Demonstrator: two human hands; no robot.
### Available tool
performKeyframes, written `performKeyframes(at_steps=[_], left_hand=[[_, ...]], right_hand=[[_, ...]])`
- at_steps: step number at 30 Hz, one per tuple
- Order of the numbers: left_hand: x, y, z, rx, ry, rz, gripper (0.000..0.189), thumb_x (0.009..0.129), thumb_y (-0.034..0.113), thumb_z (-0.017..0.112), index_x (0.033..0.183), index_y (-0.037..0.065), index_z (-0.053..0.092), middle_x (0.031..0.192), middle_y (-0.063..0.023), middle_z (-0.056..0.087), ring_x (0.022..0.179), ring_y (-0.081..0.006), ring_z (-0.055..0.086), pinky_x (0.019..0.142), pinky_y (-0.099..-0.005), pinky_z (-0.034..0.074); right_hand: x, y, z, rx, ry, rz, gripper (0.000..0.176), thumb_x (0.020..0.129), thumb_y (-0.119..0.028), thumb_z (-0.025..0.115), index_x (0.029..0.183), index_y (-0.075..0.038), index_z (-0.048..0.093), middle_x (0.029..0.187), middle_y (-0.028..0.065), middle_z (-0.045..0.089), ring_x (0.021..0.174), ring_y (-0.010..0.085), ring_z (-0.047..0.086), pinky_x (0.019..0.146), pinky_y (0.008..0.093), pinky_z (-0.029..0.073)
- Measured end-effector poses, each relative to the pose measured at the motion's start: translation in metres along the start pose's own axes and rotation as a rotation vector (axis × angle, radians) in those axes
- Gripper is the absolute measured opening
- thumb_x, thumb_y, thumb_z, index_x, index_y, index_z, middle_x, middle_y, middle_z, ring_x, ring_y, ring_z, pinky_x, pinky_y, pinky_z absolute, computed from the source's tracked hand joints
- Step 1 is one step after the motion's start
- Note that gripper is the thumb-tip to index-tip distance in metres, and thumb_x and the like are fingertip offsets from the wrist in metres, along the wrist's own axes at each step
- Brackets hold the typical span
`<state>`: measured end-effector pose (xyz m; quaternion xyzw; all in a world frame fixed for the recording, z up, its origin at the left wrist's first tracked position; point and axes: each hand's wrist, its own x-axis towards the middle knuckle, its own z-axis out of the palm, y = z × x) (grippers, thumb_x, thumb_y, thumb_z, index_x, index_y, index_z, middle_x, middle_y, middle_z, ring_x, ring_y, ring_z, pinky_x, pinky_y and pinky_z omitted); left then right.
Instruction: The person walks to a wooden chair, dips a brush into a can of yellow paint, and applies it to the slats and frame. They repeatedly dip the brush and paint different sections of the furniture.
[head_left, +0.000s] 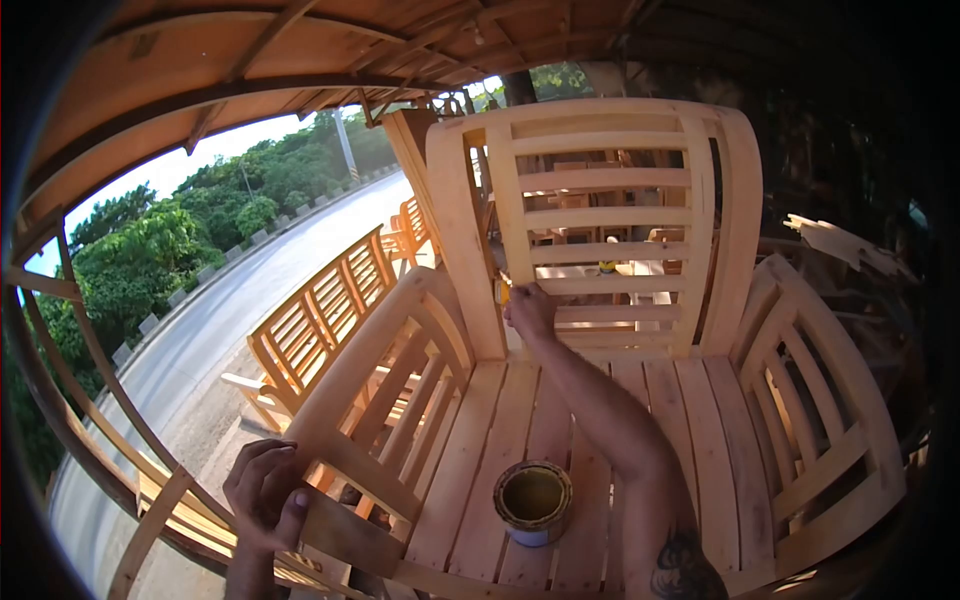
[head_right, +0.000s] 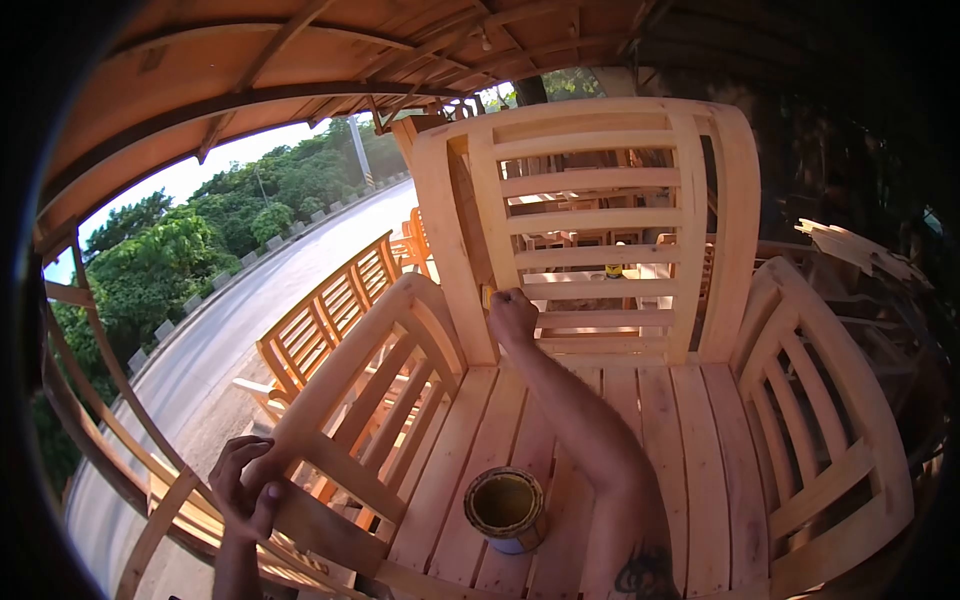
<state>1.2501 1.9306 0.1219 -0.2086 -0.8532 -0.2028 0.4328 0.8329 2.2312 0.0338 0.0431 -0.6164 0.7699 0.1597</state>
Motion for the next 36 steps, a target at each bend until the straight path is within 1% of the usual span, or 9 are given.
performKeyframes(at_steps=[6, 10, 13, 16, 20, 23, 29, 33, 36], left_hand=[[0.000, 0.000, -0.001, 0.003, -0.014, -0.002, 0.047, 0.075, 0.026, 0.072, 0.109, -0.007, 0.070, 0.107, -0.0269, 0.070, 0.101, -0.0401, 0.071, 0.089, -0.0438, 0.057], [0.001, 0.000, 0.000, -0.012, -0.023, 0.001, 0.046, 0.077, 0.027, 0.071, 0.108, -0.007, 0.070, 0.106, -0.0271, 0.070, 0.100, -0.0401, 0.071, 0.088, -0.0434, 0.057], [0.000, -0.001, -0.001, -0.003, -0.048, -0.002, 0.052, 0.080, 0.034, 0.070, 0.111, -0.007, 0.067, 0.105, -0.0265, 0.071, 0.100, -0.0403, 0.070, 0.091, -0.0467, 0.055], [0.001, -0.001, 0.000, -0.001, -0.023, 0.019, 0.048, 0.079, 0.030, 0.071, 0.108, -0.008, 0.069, 0.103, -0.0274, 0.071, 0.098, -0.0408, 0.071, 0.086, -0.0438, 0.057], [0.000, -0.003, -0.001, 0.026, -0.029, 0.020, 0.048, 0.080, 0.032, 0.070, 0.108, -0.007, 0.069, 0.103, -0.0275, 0.071, 0.098, -0.0412, 0.071, 0.087, -0.0443, 0.057], [0.000, -0.002, 0.000, 0.024, -0.032, 0.010, 0.049, 0.080, 0.032, 0.070, 0.109, -0.007, 0.068, 0.103, -0.0274, 0.071, 0.098, -0.0414, 0.071, 0.087, -0.0446, 0.057], [-0.001, -0.002, 0.000, 0.018, -0.028, 0.001, 0.049, 0.081, 0.032, 0.069, 0.110, -0.007, 0.068, 0.104, -0.0271, 0.071, 0.099, -0.0408, 0.071, 0.089, -0.0451, 0.057], [0.000, -0.002, 0.000, 0.017, -0.028, 0.004, 0.048, 0.081, 0.031, 0.069, 0.110, -0.007, 0.068, 0.103, -0.0269, 0.071, 0.099, -0.0405, 0.071, 0.090, -0.0450, 0.056], [-0.001, -0.002, 0.001, 0.017, -0.034, -0.004, 0.048, 0.080, 0.031, 0.070, 0.110, -0.007, 0.068, 0.103, -0.0268, 0.071, 0.099, -0.0401, 0.071, 0.090, -0.0447, 0.056]], right_hand=[[0.031, -0.101, 0.019, 0.183, -0.023, -0.216, 0.019, 0.102, -0.019, 0.061, 0.102, -0.001, 0.068, 0.077, 0.0051, 0.068, 0.065, 0.0112, 0.066, 0.056, 0.0284, 0.055], [0.021, -0.114, 0.014, 0.208, -0.019, -0.288, 0.017, 0.103, -0.017, 0.059, 0.102, -0.002, 0.067, 0.080, 0.0035, 0.067, 0.069, 0.0095, 0.066, 0.059, 0.0270, 0.055], [0.012, -0.057, 0.005, 0.214, -0.085, -0.140, 0.016, 0.102, -0.017, 0.060, 0.100, -0.002, 0.066, 0.080, 0.0045, 0.067, 0.068, 0.0098, 0.066, 0.060, 0.0272, 0.056], [0.002, 0.013, -0.015, 0.091, -0.056, 0.015, 0.016, 0.102, -0.016, 0.060, 0.101, -0.001, 0.066, 0.080, 0.0075, 0.069, 0.064, 0.0129, 0.067, 0.056, 0.0290, 0.057], [-0.015, 0.032, -0.031, 0.035, -0.025, 0.170, 0.017, 0.102, -0.016, 0.060, 0.102, 0.000, 0.066, 0.080, 0.0081, 0.068, 0.061, 0.0140, 0.066, 0.054, 0.0294, 0.056], [-0.019, 0.009, -0.021, 0.116, 0.028, -0.095, 0.018, 0.102, -0.017, 0.061, 0.101, 0.000, 0.066, 0.080, 0.0083, 0.068, 0.061, 0.0140, 0.066, 0.054, 0.0293, 0.056], [-0.013, 0.078, -0.031, -0.067, -0.054, 0.143, 0.019, 0.101, -0.019, 0.060, 0.100, -0.001, 0.066, 0.075, 0.0081, 0.067, 0.058, 0.0146, 0.065, 0.051, 0.0299, 0.055], [-0.031, 0.074, -0.044, -0.220, -0.017, 0.260, 0.019, 0.100, -0.018, 0.060, 0.098, 0.000, 0.065, 0.072, 0.0083, 0.066, 0.055, 0.0150, 0.063, 0.048, 0.0299, 0.053], [-0.021, 0.063, -0.031, -0.022, 0.045, 0.045, 0.019, 0.100, -0.018, 0.060, 0.096, 0.000, 0.064, 0.072, 0.0085, 0.066, 0.056, 0.0150, 0.064, 0.047, 0.0297, 0.053]])
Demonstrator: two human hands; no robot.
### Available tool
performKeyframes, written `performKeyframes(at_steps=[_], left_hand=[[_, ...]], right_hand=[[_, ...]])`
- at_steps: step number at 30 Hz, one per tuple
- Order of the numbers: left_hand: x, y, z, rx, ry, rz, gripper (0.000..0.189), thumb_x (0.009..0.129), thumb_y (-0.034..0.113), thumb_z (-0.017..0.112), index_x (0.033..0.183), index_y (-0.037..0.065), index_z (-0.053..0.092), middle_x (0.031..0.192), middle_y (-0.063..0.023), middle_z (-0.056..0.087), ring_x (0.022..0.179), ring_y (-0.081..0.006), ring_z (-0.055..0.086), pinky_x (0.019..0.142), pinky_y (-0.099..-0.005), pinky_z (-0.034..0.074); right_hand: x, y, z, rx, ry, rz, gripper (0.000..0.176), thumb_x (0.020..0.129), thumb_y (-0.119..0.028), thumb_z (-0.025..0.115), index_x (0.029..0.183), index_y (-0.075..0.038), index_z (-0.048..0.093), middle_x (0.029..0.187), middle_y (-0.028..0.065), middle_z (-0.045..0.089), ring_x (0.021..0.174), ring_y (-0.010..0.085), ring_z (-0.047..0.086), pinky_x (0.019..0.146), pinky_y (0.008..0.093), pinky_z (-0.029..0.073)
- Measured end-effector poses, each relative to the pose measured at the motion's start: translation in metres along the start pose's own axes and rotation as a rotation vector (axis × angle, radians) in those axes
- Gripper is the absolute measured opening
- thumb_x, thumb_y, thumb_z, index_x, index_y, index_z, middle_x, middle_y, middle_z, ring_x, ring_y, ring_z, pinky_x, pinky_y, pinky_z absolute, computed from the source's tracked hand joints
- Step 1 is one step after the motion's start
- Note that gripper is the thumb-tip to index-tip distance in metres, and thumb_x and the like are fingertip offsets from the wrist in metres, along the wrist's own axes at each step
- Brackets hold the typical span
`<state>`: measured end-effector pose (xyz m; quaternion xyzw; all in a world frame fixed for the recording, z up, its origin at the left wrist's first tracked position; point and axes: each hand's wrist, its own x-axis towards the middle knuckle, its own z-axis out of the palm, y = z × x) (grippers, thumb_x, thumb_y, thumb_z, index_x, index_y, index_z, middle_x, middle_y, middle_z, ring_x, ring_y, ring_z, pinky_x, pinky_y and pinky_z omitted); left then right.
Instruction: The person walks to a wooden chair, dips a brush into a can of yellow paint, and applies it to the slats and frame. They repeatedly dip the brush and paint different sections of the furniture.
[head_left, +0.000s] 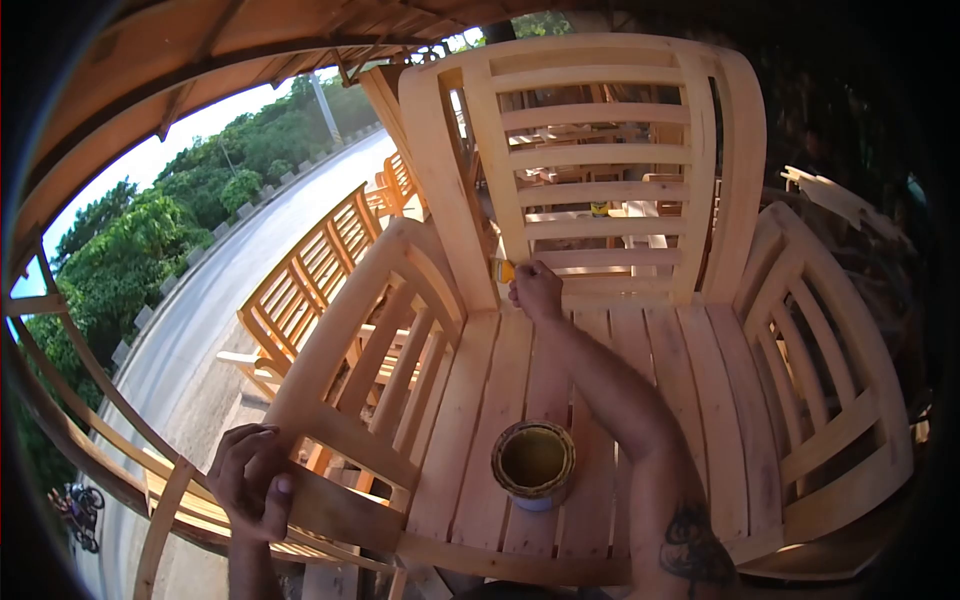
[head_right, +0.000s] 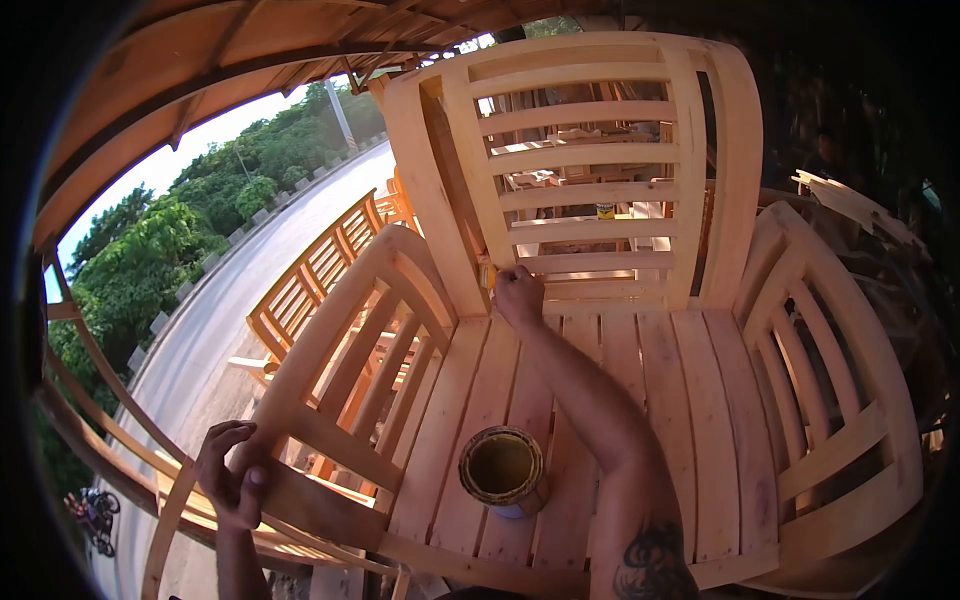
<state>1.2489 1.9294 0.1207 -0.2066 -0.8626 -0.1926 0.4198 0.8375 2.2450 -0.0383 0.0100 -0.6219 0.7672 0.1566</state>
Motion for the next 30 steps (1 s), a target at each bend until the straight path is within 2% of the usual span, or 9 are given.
performKeyframes(at_steps=[2, 5, 7, 13, 17, 20, 23, 26, 30], left_hand=[[0.000, 0.000, -0.001, 0.006, -0.008, -0.004, 0.048, 0.080, 0.030, 0.070, 0.110, -0.007, 0.068, 0.103, -0.0267, 0.071, 0.099, -0.0399, 0.071, 0.090, -0.0446, 0.056], [0.000, 0.000, 0.000, 0.009, -0.009, -0.001, 0.048, 0.080, 0.030, 0.070, 0.110, -0.007, 0.067, 0.103, -0.0263, 0.071, 0.099, -0.0395, 0.071, 0.090, -0.0445, 0.056], [0.001, 0.001, -0.001, 0.002, -0.017, -0.002, 0.047, 0.080, 0.030, 0.070, 0.110, -0.007, 0.067, 0.103, -0.0260, 0.071, 0.100, -0.0393, 0.071, 0.090, -0.0445, 0.056], [0.001, 0.001, -0.001, -0.010, -0.029, -0.015, 0.048, 0.081, 0.030, 0.069, 0.112, -0.007, 0.067, 0.104, -0.0261, 0.071, 0.101, -0.0393, 0.070, 0.091, -0.0448, 0.055], [0.000, -0.001, -0.002, -0.001, -0.038, -0.008, 0.048, 0.082, 0.030, 0.069, 0.112, -0.007, 0.066, 0.104, -0.0262, 0.071, 0.101, -0.0395, 0.070, 0.091, -0.0452, 0.055], [0.000, -0.001, -0.001, -0.010, -0.043, -0.008, 0.049, 0.082, 0.030, 0.069, 0.112, -0.008, 0.066, 0.104, -0.0264, 0.071, 0.101, -0.0398, 0.070, 0.090, -0.0451, 0.055], [0.000, -0.001, -0.002, -0.008, -0.048, -0.004, 0.049, 0.082, 0.030, 0.069, 0.112, -0.009, 0.066, 0.103, -0.0265, 0.071, 0.100, -0.0401, 0.070, 0.090, -0.0450, 0.055], [0.000, -0.003, -0.001, -0.010, -0.039, 0.007, 0.049, 0.083, 0.031, 0.069, 0.112, -0.009, 0.066, 0.103, -0.0266, 0.071, 0.099, -0.0405, 0.070, 0.090, -0.0450, 0.056], [0.001, -0.001, -0.001, -0.001, -0.051, -0.003, 0.049, 0.083, 0.032, 0.070, 0.111, -0.008, 0.066, 0.102, -0.0267, 0.071, 0.098, -0.0407, 0.070, 0.089, -0.0451, 0.056]], right_hand=[[0.034, 0.042, 0.009, -0.143, 0.002, -0.128, 0.019, 0.100, -0.018, 0.061, 0.096, 0.000, 0.064, 0.072, 0.0083, 0.066, 0.056, 0.0152, 0.065, 0.047, 0.0301, 0.053], [0.054, 0.086, 0.009, -0.279, -0.073, -0.044, 0.020, 0.100, -0.019, 0.061, 0.096, 0.000, 0.064, 0.071, 0.0085, 0.065, 0.054, 0.0161, 0.064, 0.047, 0.0309, 0.053], [0.023, 0.042, -0.003, -0.452, -0.162, 0.183, 0.020, 0.100, -0.020, 0.061, 0.096, 0.000, 0.065, 0.070, 0.0098, 0.065, 0.053, 0.0172, 0.064, 0.047, 0.0316, 0.053], [0.012, 0.007, 0.004, -0.197, -0.111, 0.087, 0.024, 0.098, -0.020, 0.059, 0.101, 0.003, 0.066, 0.073, 0.0142, 0.071, 0.054, 0.0213, 0.069, 0.050, 0.0333, 0.057], [0.016, 0.010, -0.001, -0.547, -0.250, 0.235, 0.027, 0.098, -0.022, 0.058, 0.098, 0.003, 0.067, 0.072, 0.0146, 0.071, 0.055, 0.0218, 0.069, 0.050, 0.0360, 0.056], [0.017, -0.002, 0.001, -0.351, -0.128, 0.143, 0.028, 0.098, -0.023, 0.058, 0.098, 0.003, 0.067, 0.070, 0.0147, 0.072, 0.054, 0.0229, 0.070, 0.053, 0.0365, 0.057], [0.007, -0.011, -0.001, -0.636, -0.238, 0.145, 0.028, 0.097, -0.023, 0.058, 0.098, 0.003, 0.067, 0.072, 0.0138, 0.073, 0.055, 0.0228, 0.070, 0.056, 0.0358, 0.059], [0.009, -0.006, 0.000, -0.571, -0.205, 0.161, 0.026, 0.097, -0.023, 0.060, 0.097, 0.002, 0.069, 0.074, 0.0134, 0.074, 0.055, 0.0221, 0.070, 0.056, 0.0357, 0.059], [0.018, 0.021, 0.004, -0.383, -0.106, -0.054, 0.022, 0.095, -0.024, 0.066, 0.095, -0.003, 0.072, 0.072, 0.0111, 0.073, 0.054, 0.0204, 0.069, 0.052, 0.0356, 0.057]])
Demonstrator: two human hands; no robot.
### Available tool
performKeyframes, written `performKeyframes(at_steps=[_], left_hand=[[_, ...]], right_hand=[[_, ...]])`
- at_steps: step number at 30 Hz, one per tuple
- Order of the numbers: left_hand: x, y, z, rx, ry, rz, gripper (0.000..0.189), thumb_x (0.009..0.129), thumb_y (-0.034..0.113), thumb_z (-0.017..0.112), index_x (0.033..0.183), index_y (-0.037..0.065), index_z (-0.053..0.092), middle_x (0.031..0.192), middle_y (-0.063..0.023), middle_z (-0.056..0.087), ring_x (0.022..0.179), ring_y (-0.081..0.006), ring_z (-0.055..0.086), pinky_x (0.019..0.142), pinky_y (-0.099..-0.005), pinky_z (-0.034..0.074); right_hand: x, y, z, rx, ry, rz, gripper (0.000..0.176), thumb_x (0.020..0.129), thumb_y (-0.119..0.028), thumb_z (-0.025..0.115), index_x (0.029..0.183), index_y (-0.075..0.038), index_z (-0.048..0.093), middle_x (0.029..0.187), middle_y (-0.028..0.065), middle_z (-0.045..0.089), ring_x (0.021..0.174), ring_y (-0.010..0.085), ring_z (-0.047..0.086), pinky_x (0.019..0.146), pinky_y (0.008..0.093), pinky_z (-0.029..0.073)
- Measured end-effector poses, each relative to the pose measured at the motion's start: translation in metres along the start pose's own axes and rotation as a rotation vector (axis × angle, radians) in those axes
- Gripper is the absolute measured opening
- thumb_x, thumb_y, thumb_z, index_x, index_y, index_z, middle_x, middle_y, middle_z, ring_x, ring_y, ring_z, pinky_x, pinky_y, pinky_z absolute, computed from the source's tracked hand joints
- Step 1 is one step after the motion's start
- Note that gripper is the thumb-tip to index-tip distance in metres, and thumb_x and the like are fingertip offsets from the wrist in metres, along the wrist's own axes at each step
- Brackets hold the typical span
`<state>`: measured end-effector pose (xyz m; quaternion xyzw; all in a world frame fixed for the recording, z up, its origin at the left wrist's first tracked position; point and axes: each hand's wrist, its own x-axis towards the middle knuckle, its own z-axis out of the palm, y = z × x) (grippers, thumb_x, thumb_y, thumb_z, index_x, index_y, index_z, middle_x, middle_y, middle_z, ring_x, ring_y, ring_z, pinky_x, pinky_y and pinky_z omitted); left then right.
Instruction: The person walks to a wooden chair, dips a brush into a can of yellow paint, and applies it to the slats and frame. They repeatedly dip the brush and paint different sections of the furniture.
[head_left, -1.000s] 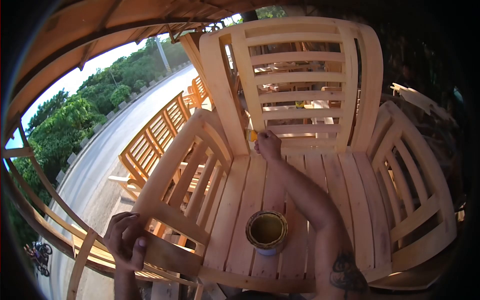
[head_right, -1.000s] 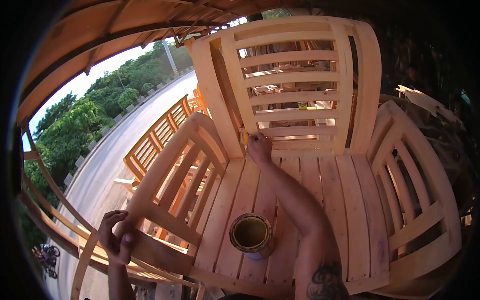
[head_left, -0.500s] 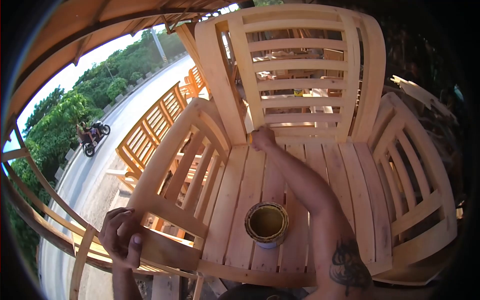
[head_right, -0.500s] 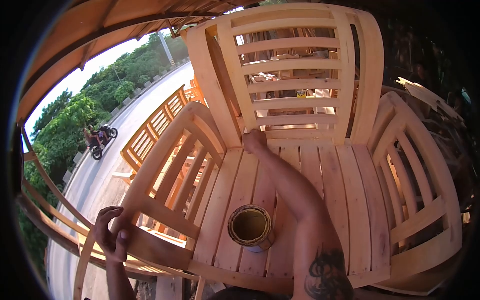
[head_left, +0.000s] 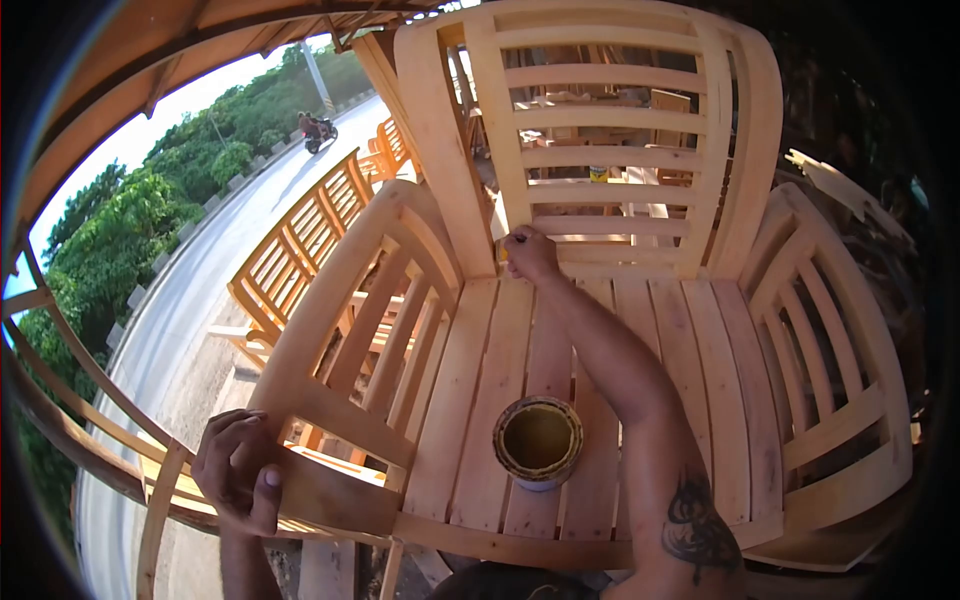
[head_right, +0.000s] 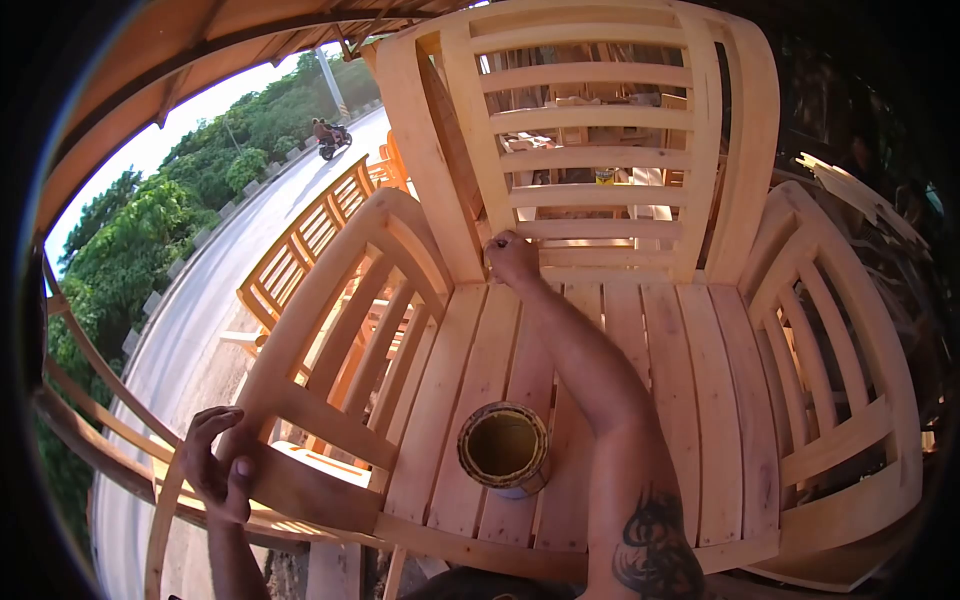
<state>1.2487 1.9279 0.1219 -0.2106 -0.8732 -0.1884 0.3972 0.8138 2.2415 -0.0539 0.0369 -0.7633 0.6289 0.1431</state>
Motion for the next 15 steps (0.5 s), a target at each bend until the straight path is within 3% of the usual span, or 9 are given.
performKeyframes(at_steps=[2, 5, 8, 11, 14, 15], left_hand=[[0.000, 0.001, 0.000, 0.004, -0.006, -0.004, 0.049, 0.083, 0.032, 0.070, 0.111, -0.008, 0.066, 0.102, -0.0267, 0.071, 0.098, -0.0407, 0.070, 0.089, -0.0451, 0.056], [0.000, -0.001, 0.000, 0.007, -0.003, 0.000, 0.050, 0.083, 0.033, 0.070, 0.111, -0.008, 0.066, 0.101, -0.0265, 0.071, 0.098, -0.0404, 0.070, 0.089, -0.0450, 0.056], [0.000, 0.000, 0.000, 0.000, -0.003, -0.007, 0.050, 0.084, 0.034, 0.071, 0.111, -0.008, 0.066, 0.101, -0.0264, 0.071, 0.098, -0.0401, 0.070, 0.089, -0.0451, 0.056], [0.000, 0.000, 0.001, -0.008, 0.002, -0.012, 0.051, 0.084, 0.034, 0.071, 0.111, -0.008, 0.066, 0.101, -0.0263, 0.071, 0.098, -0.0398, 0.071, 0.089, -0.0452, 0.056], [-0.001, 0.000, 0.000, -0.006, 0.002, -0.013, 0.051, 0.084, 0.035, 0.071, 0.111, -0.008, 0.066, 0.101, -0.0261, 0.071, 0.098, -0.0395, 0.071, 0.089, -0.0452, 0.056], [0.000, 0.001, 0.000, -0.006, -0.001, -0.014, 0.051, 0.084, 0.034, 0.071, 0.111, -0.008, 0.066, 0.101, -0.0261, 0.071, 0.098, -0.0395, 0.071, 0.089, -0.0451, 0.056]], right_hand=[[0.011, 0.042, 0.009, -0.216, 0.005, -0.228, 0.021, 0.093, -0.026, 0.068, 0.094, -0.005, 0.073, 0.070, 0.0102, 0.071, 0.053, 0.0193, 0.068, 0.050, 0.0353, 0.056], [0.010, 0.031, 0.004, -0.192, -0.043, -0.004, 0.022, 0.093, -0.027, 0.068, 0.094, -0.005, 0.072, 0.070, 0.0096, 0.071, 0.052, 0.0186, 0.067, 0.048, 0.0353, 0.055], [0.012, 0.009, -0.005, -0.095, -0.005, 0.009, 0.021, 0.094, -0.025, 0.067, 0.093, -0.004, 0.071, 0.068, 0.0096, 0.070, 0.050, 0.0187, 0.067, 0.047, 0.0350, 0.054], [0.011, 0.035, 0.009, -0.283, -0.079, -0.075, 0.019, 0.093, -0.023, 0.065, 0.092, -0.005, 0.072, 0.067, 0.0096, 0.070, 0.049, 0.0186, 0.066, 0.046, 0.0344, 0.053], [0.005, -0.007, -0.010, -0.232, -0.122, 0.081, 0.018, 0.091, -0.022, 0.066, 0.092, -0.005, 0.072, 0.067, 0.0103, 0.069, 0.048, 0.0184, 0.065, 0.047, 0.0339, 0.052], [0.009, -0.004, -0.009, -0.228, -0.096, 0.037, 0.023, 0.089, -0.026, 0.067, 0.092, -0.004, 0.074, 0.074, 0.0131, 0.072, 0.061, 0.0239, 0.069, 0.058, 0.0369, 0.055]])
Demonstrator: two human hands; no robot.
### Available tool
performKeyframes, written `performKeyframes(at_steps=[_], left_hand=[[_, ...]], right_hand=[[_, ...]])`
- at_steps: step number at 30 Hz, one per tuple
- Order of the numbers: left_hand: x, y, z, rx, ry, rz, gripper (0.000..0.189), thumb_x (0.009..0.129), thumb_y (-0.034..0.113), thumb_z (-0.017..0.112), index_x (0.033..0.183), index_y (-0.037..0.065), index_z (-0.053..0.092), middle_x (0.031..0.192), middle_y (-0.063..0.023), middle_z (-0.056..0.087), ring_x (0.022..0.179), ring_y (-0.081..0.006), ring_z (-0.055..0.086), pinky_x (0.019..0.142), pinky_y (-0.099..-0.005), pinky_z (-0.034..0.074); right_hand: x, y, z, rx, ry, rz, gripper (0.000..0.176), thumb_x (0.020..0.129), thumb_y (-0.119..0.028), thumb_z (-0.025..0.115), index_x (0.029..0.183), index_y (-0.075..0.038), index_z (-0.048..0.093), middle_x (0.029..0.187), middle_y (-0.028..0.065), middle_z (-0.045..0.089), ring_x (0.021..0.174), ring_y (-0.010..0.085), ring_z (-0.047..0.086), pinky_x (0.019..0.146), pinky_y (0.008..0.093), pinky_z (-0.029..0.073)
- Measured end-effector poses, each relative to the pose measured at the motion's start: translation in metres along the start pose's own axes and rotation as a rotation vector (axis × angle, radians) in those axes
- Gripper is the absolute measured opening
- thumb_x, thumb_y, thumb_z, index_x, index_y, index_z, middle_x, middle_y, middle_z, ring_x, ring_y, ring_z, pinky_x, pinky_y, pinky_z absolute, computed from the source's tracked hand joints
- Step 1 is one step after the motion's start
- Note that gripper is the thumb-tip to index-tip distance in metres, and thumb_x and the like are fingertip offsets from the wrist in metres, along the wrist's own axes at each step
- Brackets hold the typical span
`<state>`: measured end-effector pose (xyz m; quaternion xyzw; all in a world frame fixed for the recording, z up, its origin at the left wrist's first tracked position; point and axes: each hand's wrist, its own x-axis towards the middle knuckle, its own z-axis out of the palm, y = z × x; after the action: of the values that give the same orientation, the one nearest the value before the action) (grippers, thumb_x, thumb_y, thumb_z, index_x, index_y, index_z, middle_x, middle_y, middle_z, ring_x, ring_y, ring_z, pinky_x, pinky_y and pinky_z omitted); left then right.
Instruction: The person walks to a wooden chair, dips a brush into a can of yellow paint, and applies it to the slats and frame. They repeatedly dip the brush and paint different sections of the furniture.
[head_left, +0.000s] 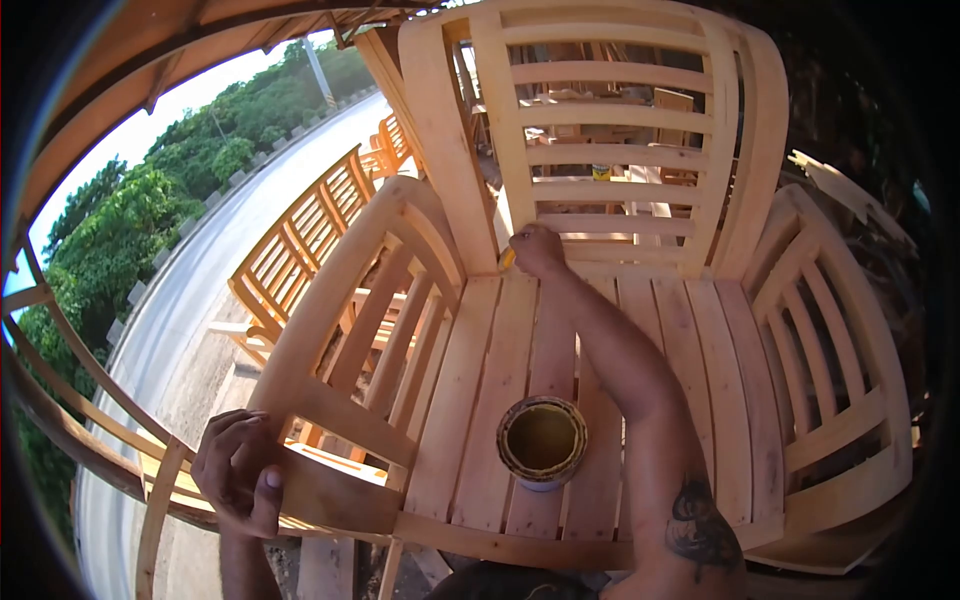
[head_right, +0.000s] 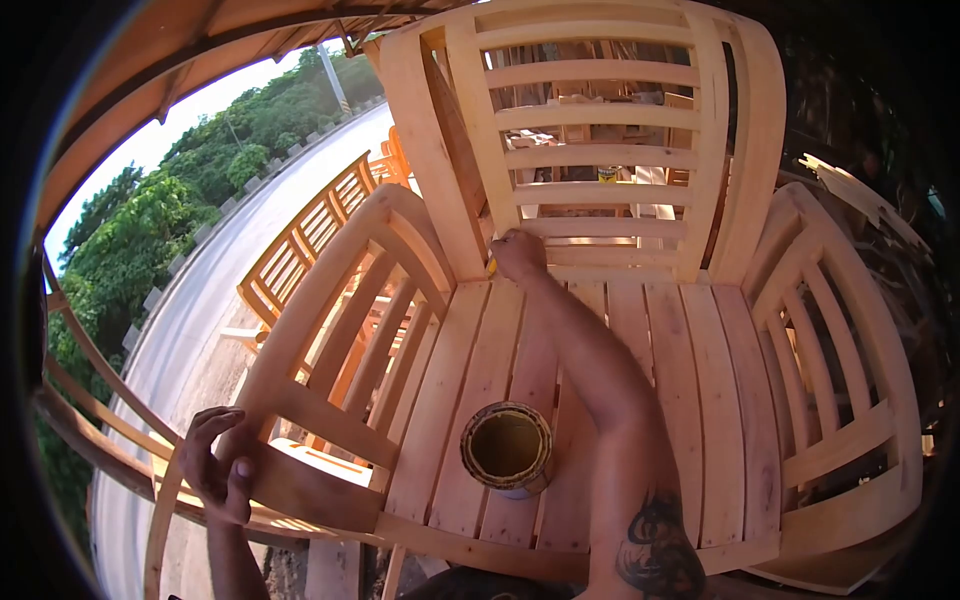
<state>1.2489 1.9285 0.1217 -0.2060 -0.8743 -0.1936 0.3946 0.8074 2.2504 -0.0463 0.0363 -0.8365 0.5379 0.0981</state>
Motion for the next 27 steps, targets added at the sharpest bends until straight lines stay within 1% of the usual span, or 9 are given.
performKeyframes(at_steps=[2, 5, 8, 14, 15, 17, 20, 22, 27], left_hand=[[0.000, 0.000, 0.001, -0.002, 0.000, 0.001, 0.050, 0.084, 0.034, 0.071, 0.111, -0.008, 0.066, 0.101, -0.0261, 0.071, 0.097, -0.0395, 0.071, 0.089, -0.0450, 0.056], [0.001, 0.000, 0.001, -0.001, 0.002, 0.010, 0.050, 0.084, 0.034, 0.071, 0.111, -0.008, 0.066, 0.100, -0.0259, 0.071, 0.097, -0.0396, 0.071, 0.089, -0.0449, 0.057], [0.000, -0.001, 0.000, 0.006, -0.002, 0.014, 0.050, 0.084, 0.033, 0.071, 0.111, -0.008, 0.066, 0.100, -0.0257, 0.071, 0.097, -0.0399, 0.071, 0.088, -0.0449, 0.057], [0.000, -0.001, 0.001, 0.004, 0.013, 0.016, 0.048, 0.082, 0.031, 0.070, 0.110, -0.008, 0.067, 0.099, -0.0253, 0.071, 0.096, -0.0397, 0.071, 0.087, -0.0447, 0.057], [0.000, -0.001, 0.001, 0.003, 0.014, 0.017, 0.048, 0.082, 0.031, 0.070, 0.110, -0.008, 0.067, 0.099, -0.0252, 0.071, 0.096, -0.0396, 0.071, 0.087, -0.0447, 0.057], [-0.001, -0.001, 0.001, 0.011, 0.010, 0.021, 0.048, 0.082, 0.031, 0.070, 0.110, -0.008, 0.067, 0.099, -0.0248, 0.071, 0.096, -0.0398, 0.071, 0.087, -0.0447, 0.057], [0.000, -0.001, 0.001, 0.001, 0.009, 0.027, 0.048, 0.082, 0.032, 0.070, 0.110, -0.008, 0.067, 0.099, -0.0248, 0.071, 0.096, -0.0401, 0.071, 0.087, -0.0451, 0.056], [0.000, 0.001, 0.001, 0.012, 0.005, 0.010, 0.048, 0.082, 0.032, 0.070, 0.110, -0.008, 0.066, 0.099, -0.0249, 0.071, 0.096, -0.0401, 0.071, 0.088, -0.0454, 0.056], [0.000, 0.000, 0.001, 0.001, 0.001, 0.011, 0.049, 0.082, 0.032, 0.070, 0.110, -0.008, 0.066, 0.099, -0.0252, 0.071, 0.097, -0.0400, 0.070, 0.089, -0.0457, 0.056]], right_hand=[[0.012, 0.014, 0.005, 0.004, 0.065, -0.083, 0.032, 0.084, -0.033, 0.069, 0.094, -0.004, 0.077, 0.089, 0.0187, 0.076, 0.086, 0.0350, 0.075, 0.080, 0.0429, 0.060], [0.006, 0.025, 0.015, -0.201, 0.051, -0.161, 0.032, 0.083, -0.034, 0.071, 0.093, -0.005, 0.078, 0.092, 0.0182, 0.077, 0.088, 0.0357, 0.075, 0.082, 0.0443, 0.059], [0.015, 0.010, -0.001, -0.017, 0.070, -0.082, 0.032, 0.083, -0.035, 0.071, 0.093, -0.006, 0.078, 0.096, 0.0183, 0.077, 0.093, 0.0359, 0.074, 0.086, 0.0452, 0.059], [0.009, 0.010, 0.010, -0.197, 0.049, -0.174, 0.029, 0.085, -0.029, 0.065, 0.099, -0.006, 0.077, 0.097, 0.0215, 0.075, 0.095, 0.0392, 0.072, 0.085, 0.0448, 0.057], [0.015, 0.009, 0.013, -0.208, 0.120, -0.207, 0.028, 0.086, -0.026, 0.067, 0.100, -0.004, 0.077, 0.090, 0.0158, 0.076, 0.087, 0.0319, 0.075, 0.080, 0.0413, 0.059], [0.041, 0.021, 0.007, -0.080, 0.094, -0.410, 0.026, 0.088, -0.025, 0.068, 0.098, -0.003, 0.076, 0.084, 0.0125, 0.074, 0.078, 0.0247, 0.073, 0.072, 0.0375, 0.058], [0.033, -0.022, -0.035, 0.385, -0.068, -0.234, 0.021, 0.096, -0.021, 0.066, 0.102, -0.003, 0.072, 0.077, 0.0074, 0.068, 0.062, 0.0121, 0.063, 0.056, 0.0286, 0.050], [0.008, -0.054, -0.066, 0.687, -0.103, -0.134, 0.021, 0.099, -0.021, 0.065, 0.107, -0.004, 0.071, 0.078, 0.0086, 0.068, 0.060, 0.0122, 0.061, 0.055, 0.0277, 0.048], [-0.013, -0.038, -0.058, 1.045, -0.015, -0.071, 0.025, 0.102, -0.022, 0.062, 0.119, -0.005, 0.067, 0.080, 0.0082, 0.069, 0.059, 0.0145, 0.061, 0.058, 0.0283, 0.052]])
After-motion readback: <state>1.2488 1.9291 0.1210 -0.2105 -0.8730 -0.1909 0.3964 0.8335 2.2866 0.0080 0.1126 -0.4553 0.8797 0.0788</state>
